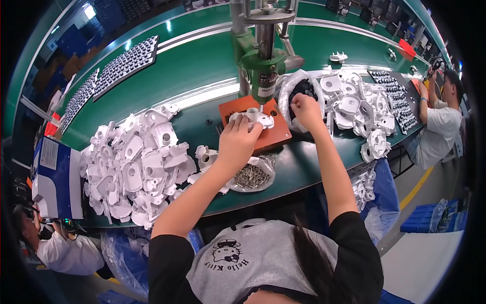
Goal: Assembling small white plastic components using a manual press machine on an industrial assembly line.
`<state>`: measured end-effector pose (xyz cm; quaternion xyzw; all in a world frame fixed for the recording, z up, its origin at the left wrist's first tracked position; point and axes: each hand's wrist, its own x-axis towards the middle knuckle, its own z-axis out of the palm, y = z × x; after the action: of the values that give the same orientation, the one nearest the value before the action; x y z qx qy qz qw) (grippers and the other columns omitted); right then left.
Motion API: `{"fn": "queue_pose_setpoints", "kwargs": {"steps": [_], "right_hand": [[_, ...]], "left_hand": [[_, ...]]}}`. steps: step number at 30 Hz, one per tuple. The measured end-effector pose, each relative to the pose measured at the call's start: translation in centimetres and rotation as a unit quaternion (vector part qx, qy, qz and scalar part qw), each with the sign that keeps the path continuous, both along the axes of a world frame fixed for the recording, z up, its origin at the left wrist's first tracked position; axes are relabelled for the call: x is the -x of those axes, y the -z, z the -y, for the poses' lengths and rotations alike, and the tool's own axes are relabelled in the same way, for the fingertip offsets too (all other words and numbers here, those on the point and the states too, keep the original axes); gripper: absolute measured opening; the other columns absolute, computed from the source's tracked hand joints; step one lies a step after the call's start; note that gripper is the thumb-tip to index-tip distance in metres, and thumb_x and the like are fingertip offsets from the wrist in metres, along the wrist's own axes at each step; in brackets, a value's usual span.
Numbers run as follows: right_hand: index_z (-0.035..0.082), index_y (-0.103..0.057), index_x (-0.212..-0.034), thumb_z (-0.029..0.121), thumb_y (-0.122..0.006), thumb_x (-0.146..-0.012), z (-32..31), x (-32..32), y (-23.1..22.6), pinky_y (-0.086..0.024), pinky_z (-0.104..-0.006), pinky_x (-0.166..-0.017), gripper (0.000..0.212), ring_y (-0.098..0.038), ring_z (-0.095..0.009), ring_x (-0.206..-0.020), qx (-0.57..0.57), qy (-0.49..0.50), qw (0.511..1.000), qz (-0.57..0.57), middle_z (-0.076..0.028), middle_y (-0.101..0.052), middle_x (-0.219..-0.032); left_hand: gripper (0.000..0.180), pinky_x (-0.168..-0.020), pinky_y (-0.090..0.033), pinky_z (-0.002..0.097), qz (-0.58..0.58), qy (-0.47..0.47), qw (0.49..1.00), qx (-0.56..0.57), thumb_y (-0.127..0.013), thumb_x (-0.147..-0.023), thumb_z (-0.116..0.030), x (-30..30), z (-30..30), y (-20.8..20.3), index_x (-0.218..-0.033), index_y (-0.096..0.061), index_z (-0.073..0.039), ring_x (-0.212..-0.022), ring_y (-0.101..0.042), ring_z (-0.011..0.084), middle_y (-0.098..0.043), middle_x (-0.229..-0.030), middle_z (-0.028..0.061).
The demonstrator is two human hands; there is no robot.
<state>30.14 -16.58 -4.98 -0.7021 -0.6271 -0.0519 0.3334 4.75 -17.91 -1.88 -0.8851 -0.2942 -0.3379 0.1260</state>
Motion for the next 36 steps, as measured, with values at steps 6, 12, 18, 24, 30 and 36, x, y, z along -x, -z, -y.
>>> {"fn": "queue_pose_setpoints", "kwargs": {"steps": [6, 12, 18, 24, 30, 36], "right_hand": [[0.003, -0.059, -0.08, 0.005, -0.061, -0.074, -0.9, -1.5, 0.3, -0.049, -0.0395, -0.067, 0.007, -0.062, -0.035, -0.073, 0.076, -0.077, 0.984, -0.145, -0.019, -0.061, -0.074], [0.004, -0.065, -0.104, 0.0, -0.057, -0.082, 1.1, -0.6, -1.5, -0.046, -0.0266, -0.064, 0.024, -0.054, -0.011, -0.066, 0.005, -0.144, 0.961, -0.237, -0.003, -0.057, -0.071], [-0.001, -0.067, -0.096, 0.006, -0.064, -0.08, 2.9, 4.5, -3.9, -0.046, -0.0238, -0.069, 0.018, -0.059, -0.013, -0.076, 0.022, -0.125, 0.948, -0.293, -0.005, -0.062, -0.084], [0.002, -0.069, -0.079, 0.009, -0.07, -0.072, 1.2, 7.0, -1.9, -0.047, -0.0354, -0.074, 0.01, -0.061, -0.027, -0.085, -0.071, -0.228, 0.971, -0.016, -0.01, -0.065, -0.09], [0.005, -0.068, -0.086, 0.017, -0.067, -0.074, 2.9, 7.5, -3.1, -0.042, -0.0384, -0.081, 0.017, -0.057, -0.024, -0.093, -0.047, -0.26, 0.963, 0.058, -0.004, -0.066, -0.093], [0.005, -0.065, -0.092, 0.012, -0.067, -0.074, 5.1, 8.9, -4.2, -0.038, -0.0394, -0.088, 0.02, -0.052, -0.027, -0.099, -0.056, -0.216, 0.972, 0.069, -0.008, -0.061, -0.102]], "left_hand": [[0.016, -0.087, -0.048, 0.0432, 0.009, 0.003, 0.997, 0.078, -0.056, -0.076, -0.009, -0.9, -0.3, 0.3, -0.092, -0.057, -0.008, -0.101, -0.059, 0.0369, -0.059, -0.1, 0.0251], [0.023, -0.091, -0.046, 0.0432, 0.003, 0.019, 0.999, 0.043, -0.055, -0.077, -0.008, 0.6, -0.9, 0.5, -0.1, -0.06, -0.008, -0.105, -0.057, 0.0394, -0.057, -0.105, 0.0292], [0.027, -0.093, -0.044, 0.0438, -0.056, -0.011, 0.994, 0.09, -0.055, -0.076, -0.009, 0.5, -0.2, 1.5, -0.102, -0.061, -0.006, -0.107, -0.057, 0.0384, -0.057, -0.111, 0.0286], [0.028, -0.089, -0.047, 0.0425, -0.045, 0.048, 0.992, 0.112, -0.059, -0.077, -0.012, 1.9, -0.6, 0.8, -0.105, -0.063, -0.009, -0.106, -0.058, 0.0365, -0.059, -0.111, 0.0238], [0.03, -0.084, -0.049, 0.0421, -0.06, 0.041, 0.987, 0.145, -0.054, -0.075, -0.009, 2.2, -1.4, 0.0, -0.103, -0.064, -0.013, -0.099, -0.061, 0.034, -0.062, -0.109, 0.0197], [0.028, -0.08, -0.05, 0.0413, -0.072, 0.037, 0.969, 0.234, -0.053, -0.074, -0.011, 2.4, -1.5, -0.9, -0.099, -0.066, -0.013, -0.089, -0.063, 0.0314, -0.064, -0.105, 0.0156]]}}
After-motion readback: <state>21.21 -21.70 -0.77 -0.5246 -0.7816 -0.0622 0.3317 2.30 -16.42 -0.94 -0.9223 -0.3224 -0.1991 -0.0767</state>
